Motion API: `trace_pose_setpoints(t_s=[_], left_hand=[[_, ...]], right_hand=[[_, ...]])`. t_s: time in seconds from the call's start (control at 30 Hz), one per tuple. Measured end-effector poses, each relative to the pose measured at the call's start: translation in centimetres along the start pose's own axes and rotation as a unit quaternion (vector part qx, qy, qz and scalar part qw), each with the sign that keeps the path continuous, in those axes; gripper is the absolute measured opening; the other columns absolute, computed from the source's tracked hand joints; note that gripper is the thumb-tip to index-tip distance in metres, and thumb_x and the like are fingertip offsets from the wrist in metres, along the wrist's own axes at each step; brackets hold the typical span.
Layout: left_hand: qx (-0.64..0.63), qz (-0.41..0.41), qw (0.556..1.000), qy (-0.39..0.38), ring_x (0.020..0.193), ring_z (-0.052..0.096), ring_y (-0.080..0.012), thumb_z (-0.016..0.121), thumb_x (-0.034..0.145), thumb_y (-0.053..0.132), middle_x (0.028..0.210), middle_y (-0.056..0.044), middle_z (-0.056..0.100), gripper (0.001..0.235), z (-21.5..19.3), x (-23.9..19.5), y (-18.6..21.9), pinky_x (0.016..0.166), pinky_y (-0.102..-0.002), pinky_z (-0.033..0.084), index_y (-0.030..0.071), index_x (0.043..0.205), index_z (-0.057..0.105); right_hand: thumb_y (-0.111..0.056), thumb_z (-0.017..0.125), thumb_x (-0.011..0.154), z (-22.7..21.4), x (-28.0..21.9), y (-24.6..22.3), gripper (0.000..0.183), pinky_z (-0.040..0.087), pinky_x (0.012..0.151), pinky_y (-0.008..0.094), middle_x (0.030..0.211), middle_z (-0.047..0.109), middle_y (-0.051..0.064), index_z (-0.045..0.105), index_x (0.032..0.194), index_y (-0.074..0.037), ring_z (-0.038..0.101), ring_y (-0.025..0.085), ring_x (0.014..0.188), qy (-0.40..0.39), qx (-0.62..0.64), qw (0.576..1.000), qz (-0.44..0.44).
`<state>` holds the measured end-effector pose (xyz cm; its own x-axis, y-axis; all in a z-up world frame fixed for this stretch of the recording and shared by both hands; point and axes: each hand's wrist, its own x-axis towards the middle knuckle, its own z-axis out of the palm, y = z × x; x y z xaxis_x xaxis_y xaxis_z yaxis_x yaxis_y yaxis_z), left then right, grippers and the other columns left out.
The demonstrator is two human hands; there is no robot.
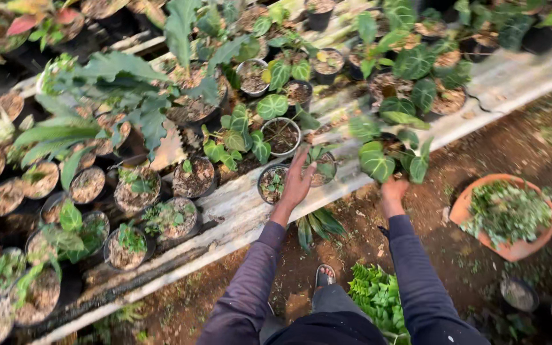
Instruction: The person organizes and tends to various potted plants in a greenhouse, moving them between a raised corrugated bench and a central circular tray by hand.
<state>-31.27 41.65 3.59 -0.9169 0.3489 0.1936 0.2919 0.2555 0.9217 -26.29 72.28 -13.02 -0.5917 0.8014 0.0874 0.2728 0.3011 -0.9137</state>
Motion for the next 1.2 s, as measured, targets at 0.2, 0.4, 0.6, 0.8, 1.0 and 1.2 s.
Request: trace_pose_setpoints(t_s=[0.2, 0.4, 0.6, 0.8, 1.0, 1.2], left_hand=[[0.077, -0.091, 0.989, 0.092, 0.148, 0.041, -0.0360, 0.067, 0.094, 0.026, 0.159, -0.021, 0.044, 0.066, -1.7, -0.7, -5.6, 0.121, -0.043, 0.033, 0.010, 0.155, 0.046], [0.081, -0.165, 0.970, 0.159, 0.138, 0.054, -0.0316, 0.070, 0.094, 0.027, 0.146, -0.021, 0.059, 0.060, -2.2, -3.7, -10.5, 0.115, -0.040, 0.041, 0.007, 0.148, 0.053], [-0.091, -0.225, 0.944, 0.222, 0.117, 0.067, -0.0239, 0.067, 0.086, 0.018, 0.133, -0.017, 0.069, 0.059, -4.3, -10.0, -14.8, 0.091, -0.036, 0.057, 0.007, 0.144, 0.056], [-0.023, -0.284, 0.904, 0.320, 0.109, 0.070, -0.0204, 0.074, 0.090, 0.023, 0.123, -0.014, 0.073, 0.051, -8.1, -16.5, -16.4, 0.094, -0.034, 0.056, 0.002, 0.136, 0.062], [-0.034, -0.266, 0.893, 0.362, 0.099, 0.070, -0.0188, 0.072, 0.090, 0.020, 0.102, -0.012, 0.079, 0.046, -14.5, -22.6, -17.4, 0.093, -0.031, 0.053, 0.004, 0.133, 0.068], [-0.156, -0.181, 0.880, 0.410, 0.097, 0.068, -0.0128, 0.066, 0.092, 0.012, 0.101, -0.005, 0.076, 0.042, -23.6, -28.5, -18.8, 0.093, -0.030, 0.053, 0.002, 0.133, 0.066]], right_hand=[[-0.011, 0.068, 0.101, 6.6, 4.2, 1.3, 0.029, 0.051, 0.060, 0.041, 0.095, 0.065, 0.021, 0.050, 0.117, 0.005, 0.066, 0.030, 0.075, -0.054, 0.198, 0.952, 0.229], [-0.012, 0.067, 0.101, 8.4, 1.8, -0.8, 0.032, 0.051, 0.060, 0.040, 0.095, 0.065, 0.020, 0.048, 0.122, 0.003, 0.066, 0.029, 0.075, -0.063, 0.181, 0.955, 0.226], [-0.012, 0.066, 0.101, 8.4, 0.2, -5.3, 0.035, 0.052, 0.060, 0.039, 0.094, 0.065, 0.018, 0.047, 0.127, 0.001, 0.066, 0.028, 0.075, -0.049, 0.176, 0.966, 0.180], [-0.013, 0.066, 0.100, 7.9, -1.6, -8.0, 0.039, 0.052, 0.060, 0.038, 0.093, 0.065, 0.016, 0.045, 0.132, -0.002, 0.066, 0.026, 0.075, -0.054, 0.159, 0.974, 0.151], [-0.014, 0.065, 0.100, 6.0, -7.8, -8.9, 0.044, 0.053, 0.060, 0.037, 0.093, 0.066, 0.015, 0.044, 0.137, -0.004, 0.066, 0.025, 0.075, -0.007, 0.148, 0.979, 0.139], [-0.015, 0.064, 0.099, 8.7, -23.6, -9.1, 0.048, 0.053, 0.060, 0.036, 0.092, 0.066, 0.013, 0.042, 0.142, -0.006, 0.066, 0.024, 0.075, 0.000, 0.170, 0.968, 0.186]])
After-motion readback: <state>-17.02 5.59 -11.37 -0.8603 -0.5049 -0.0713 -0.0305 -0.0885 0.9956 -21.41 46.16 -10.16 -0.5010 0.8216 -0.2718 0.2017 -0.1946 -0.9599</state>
